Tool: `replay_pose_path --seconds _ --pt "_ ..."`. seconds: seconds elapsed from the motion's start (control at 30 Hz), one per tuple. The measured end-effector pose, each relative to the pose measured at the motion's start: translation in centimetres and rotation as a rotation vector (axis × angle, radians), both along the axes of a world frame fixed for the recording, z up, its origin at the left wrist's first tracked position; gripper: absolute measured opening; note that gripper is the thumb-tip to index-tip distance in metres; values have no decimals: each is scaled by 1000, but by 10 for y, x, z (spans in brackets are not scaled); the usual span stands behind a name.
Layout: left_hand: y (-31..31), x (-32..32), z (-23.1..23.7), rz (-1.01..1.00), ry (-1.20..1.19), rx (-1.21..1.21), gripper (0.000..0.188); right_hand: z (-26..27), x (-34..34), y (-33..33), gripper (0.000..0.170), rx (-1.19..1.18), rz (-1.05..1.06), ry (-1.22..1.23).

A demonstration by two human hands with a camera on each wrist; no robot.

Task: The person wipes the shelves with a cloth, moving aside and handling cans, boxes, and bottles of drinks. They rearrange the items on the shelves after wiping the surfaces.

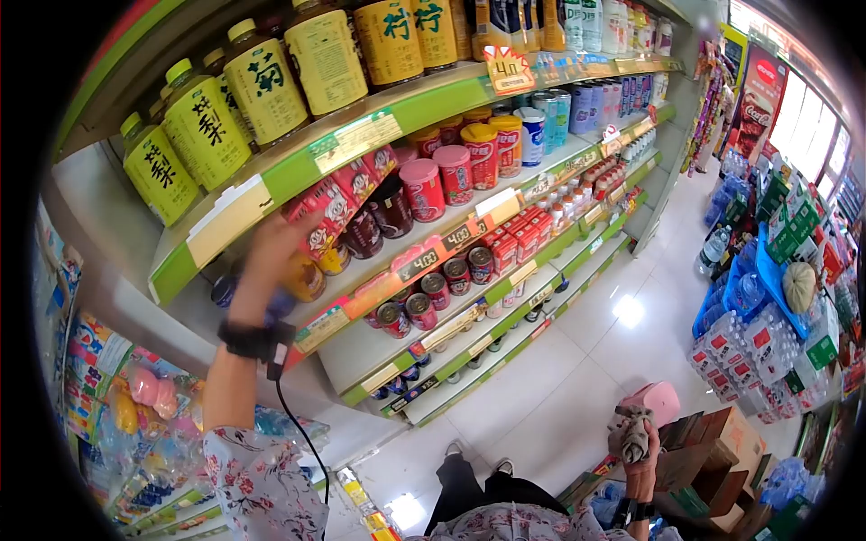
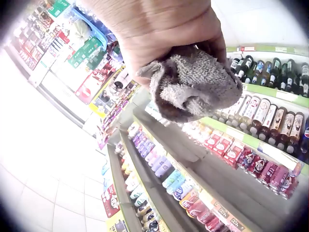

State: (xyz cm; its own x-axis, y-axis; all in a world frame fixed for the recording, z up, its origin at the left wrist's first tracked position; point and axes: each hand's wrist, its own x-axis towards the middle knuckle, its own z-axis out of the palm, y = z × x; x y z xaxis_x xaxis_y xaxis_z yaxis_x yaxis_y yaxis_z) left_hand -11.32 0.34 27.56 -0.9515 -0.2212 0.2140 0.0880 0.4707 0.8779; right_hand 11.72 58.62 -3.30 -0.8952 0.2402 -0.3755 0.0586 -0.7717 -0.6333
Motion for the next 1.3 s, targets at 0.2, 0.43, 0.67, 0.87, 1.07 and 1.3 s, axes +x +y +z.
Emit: replay_pose_path --seconds 0.2,0.43,0.67,0.87,1.07,1.3 --pt "-39 -47 -29 -315 204 412 40 -7 18 12 33 -19 -90 -30" --pt "-33 -81 -34 -242 154 585 40 -14 16 10 31 -43 -76 -9" --pt "-28 -105 -25 -16 168 84 52 -14 18 13 27 -137 -28 -13" --pt "-87 -159 -37 251 90 -566 51 1 -10 -10 29 -35 -25 -49" --pt "89 17 -45 40 572 -214 23 -14 -37 -34 33 -127 132 -127" --pt "146 115 -296 -157 -292 89 56 -20 -81 -98 37 -136 295 -266"
